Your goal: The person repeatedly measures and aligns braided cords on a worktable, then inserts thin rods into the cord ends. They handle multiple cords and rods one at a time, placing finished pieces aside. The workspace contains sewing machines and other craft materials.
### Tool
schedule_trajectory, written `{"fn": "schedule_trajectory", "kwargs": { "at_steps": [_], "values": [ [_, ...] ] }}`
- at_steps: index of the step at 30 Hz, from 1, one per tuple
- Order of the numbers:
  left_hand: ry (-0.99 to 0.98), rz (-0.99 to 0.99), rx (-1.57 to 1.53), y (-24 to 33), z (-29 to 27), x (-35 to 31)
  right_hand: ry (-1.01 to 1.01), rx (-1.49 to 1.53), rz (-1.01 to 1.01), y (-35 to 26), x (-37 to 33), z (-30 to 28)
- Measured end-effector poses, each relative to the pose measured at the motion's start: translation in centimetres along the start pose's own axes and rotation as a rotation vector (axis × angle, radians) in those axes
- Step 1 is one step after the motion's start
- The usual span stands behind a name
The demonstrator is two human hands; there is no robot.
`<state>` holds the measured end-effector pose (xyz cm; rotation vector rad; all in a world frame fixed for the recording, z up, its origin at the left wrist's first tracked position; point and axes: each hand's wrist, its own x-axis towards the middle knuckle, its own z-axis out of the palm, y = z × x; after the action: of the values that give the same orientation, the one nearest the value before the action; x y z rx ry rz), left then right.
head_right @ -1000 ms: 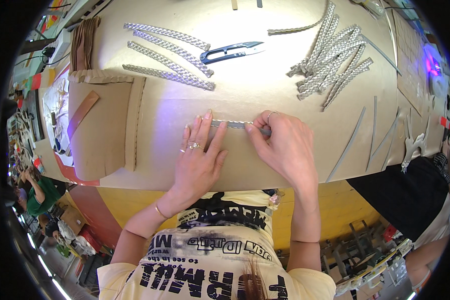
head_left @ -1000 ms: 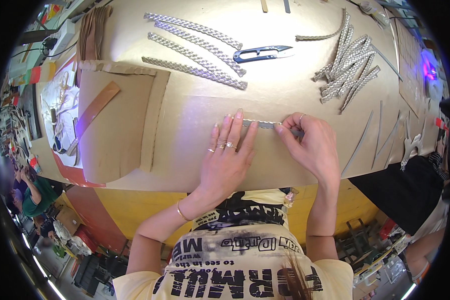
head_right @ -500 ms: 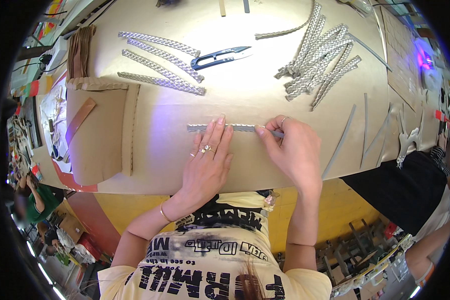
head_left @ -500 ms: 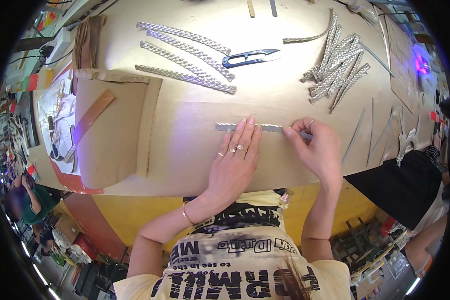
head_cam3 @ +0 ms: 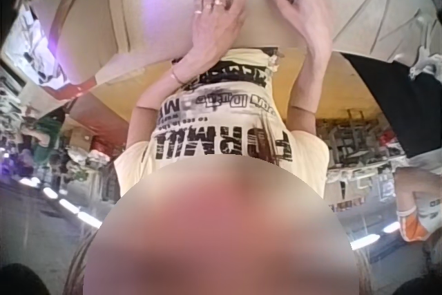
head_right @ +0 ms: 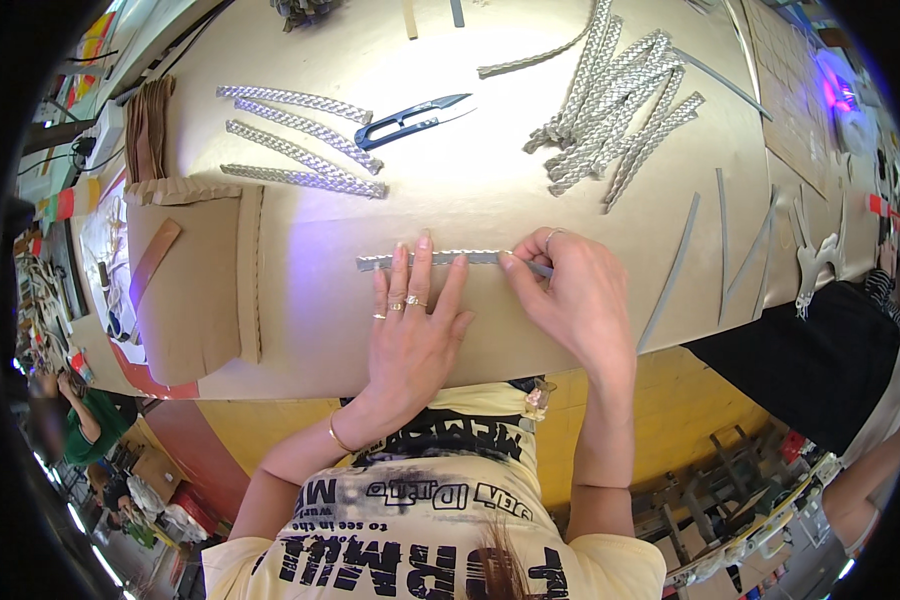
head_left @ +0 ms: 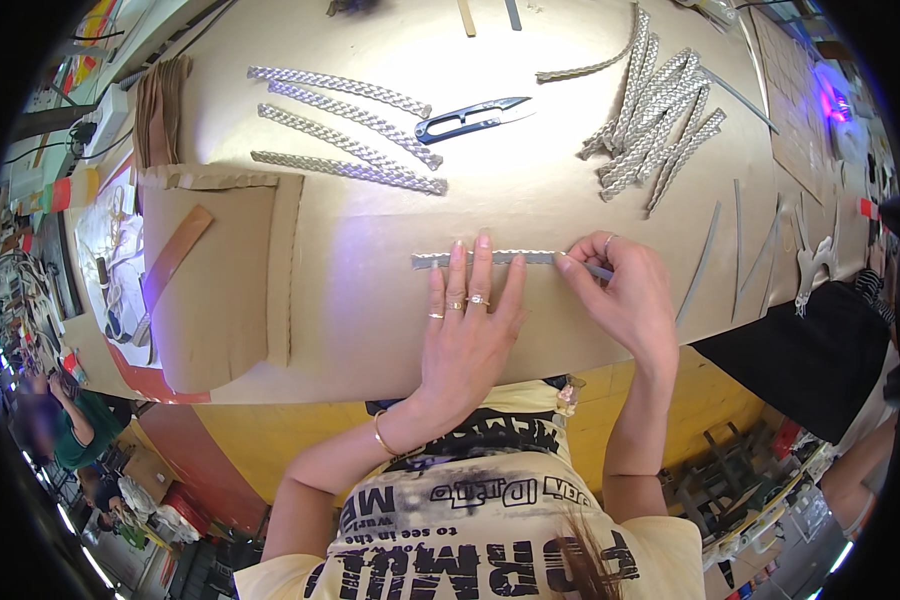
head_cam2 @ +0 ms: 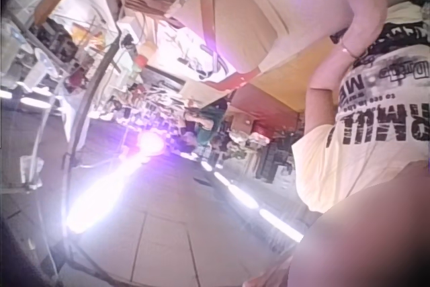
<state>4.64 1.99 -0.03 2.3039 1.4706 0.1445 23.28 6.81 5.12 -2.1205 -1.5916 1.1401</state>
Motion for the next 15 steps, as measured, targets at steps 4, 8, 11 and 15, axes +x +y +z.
{"fn": "schedule_trajectory", "kwargs": {
  "at_steps": [4, 8, 11, 15],
  "values": [
    [0.080, -0.031, 0.149, 1.3, 0.4, 0.4, 0.019, -0.036, -0.012, 0.0, -0.1, 0.2],
    [0.000, -0.094, 0.112, 1.7, -0.7, 0.3, 0.049, -0.005, -0.057, -0.5, -0.1, 1.1],
    [-0.078, -0.141, 0.049, 0.1, -2.5, -1.0, 0.044, -0.047, -0.164, -1.6, -0.1, 2.9],
    [-0.111, -0.062, -0.066, -2.9, -3.7, -2.3, 0.036, -0.080, -0.302, -3.0, -0.3, 4.9]
  ]
}}
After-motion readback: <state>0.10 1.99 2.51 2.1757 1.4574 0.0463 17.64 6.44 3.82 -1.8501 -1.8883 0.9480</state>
